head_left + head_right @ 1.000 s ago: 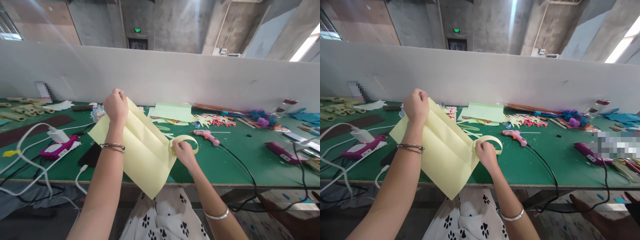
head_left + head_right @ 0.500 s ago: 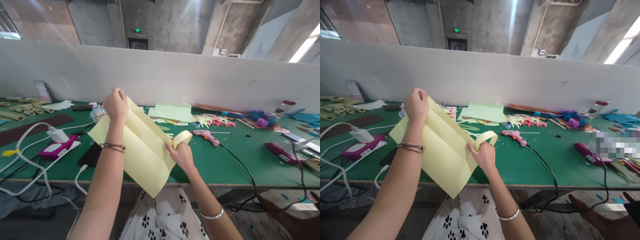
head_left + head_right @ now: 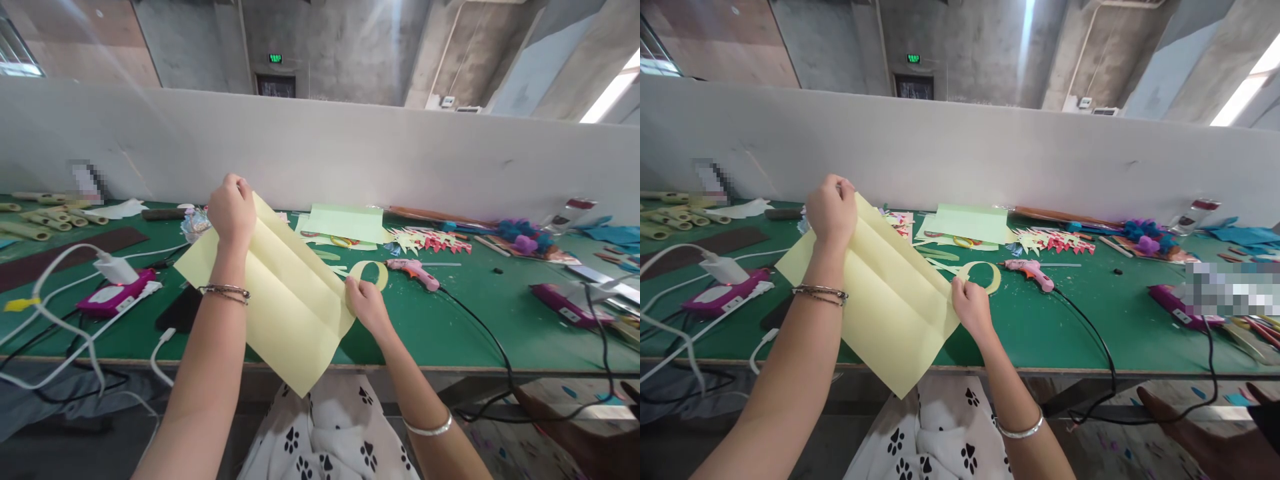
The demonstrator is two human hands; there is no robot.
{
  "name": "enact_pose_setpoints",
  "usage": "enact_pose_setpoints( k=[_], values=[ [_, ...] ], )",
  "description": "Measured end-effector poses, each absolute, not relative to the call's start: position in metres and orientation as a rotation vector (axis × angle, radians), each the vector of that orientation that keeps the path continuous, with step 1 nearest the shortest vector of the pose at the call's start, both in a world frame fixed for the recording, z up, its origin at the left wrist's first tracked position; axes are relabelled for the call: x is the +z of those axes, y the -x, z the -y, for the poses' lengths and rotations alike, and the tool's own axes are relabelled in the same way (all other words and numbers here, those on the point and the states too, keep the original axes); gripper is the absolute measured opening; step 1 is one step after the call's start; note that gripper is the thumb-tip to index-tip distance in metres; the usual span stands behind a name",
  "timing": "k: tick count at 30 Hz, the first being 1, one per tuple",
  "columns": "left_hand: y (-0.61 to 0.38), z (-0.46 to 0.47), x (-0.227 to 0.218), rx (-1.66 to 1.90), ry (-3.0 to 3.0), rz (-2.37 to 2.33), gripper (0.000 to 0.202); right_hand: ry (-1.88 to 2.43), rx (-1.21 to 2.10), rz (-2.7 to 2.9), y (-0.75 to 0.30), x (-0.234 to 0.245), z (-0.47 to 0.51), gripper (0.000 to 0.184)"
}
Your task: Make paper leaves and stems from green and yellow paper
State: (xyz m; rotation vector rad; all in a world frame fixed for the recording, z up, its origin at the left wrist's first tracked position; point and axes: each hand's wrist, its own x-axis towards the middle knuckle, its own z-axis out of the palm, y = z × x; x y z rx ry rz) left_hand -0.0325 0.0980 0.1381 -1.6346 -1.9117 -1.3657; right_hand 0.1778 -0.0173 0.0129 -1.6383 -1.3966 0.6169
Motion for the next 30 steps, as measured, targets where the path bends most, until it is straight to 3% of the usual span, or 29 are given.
enact_pose_setpoints(
  k=[11,30],
  values=[
    [0.034,-0.096,0.14,-1.346,1.636,1.925,0.034,1.52,1.018,1.296,-0.193,0.009,0.017,0.04],
    [0.046,-0.096,0.142,-1.318,1.656,1.958,0.033,1.579,0.918,1.255,-0.228,0.005,0.023,0.046]
  ],
)
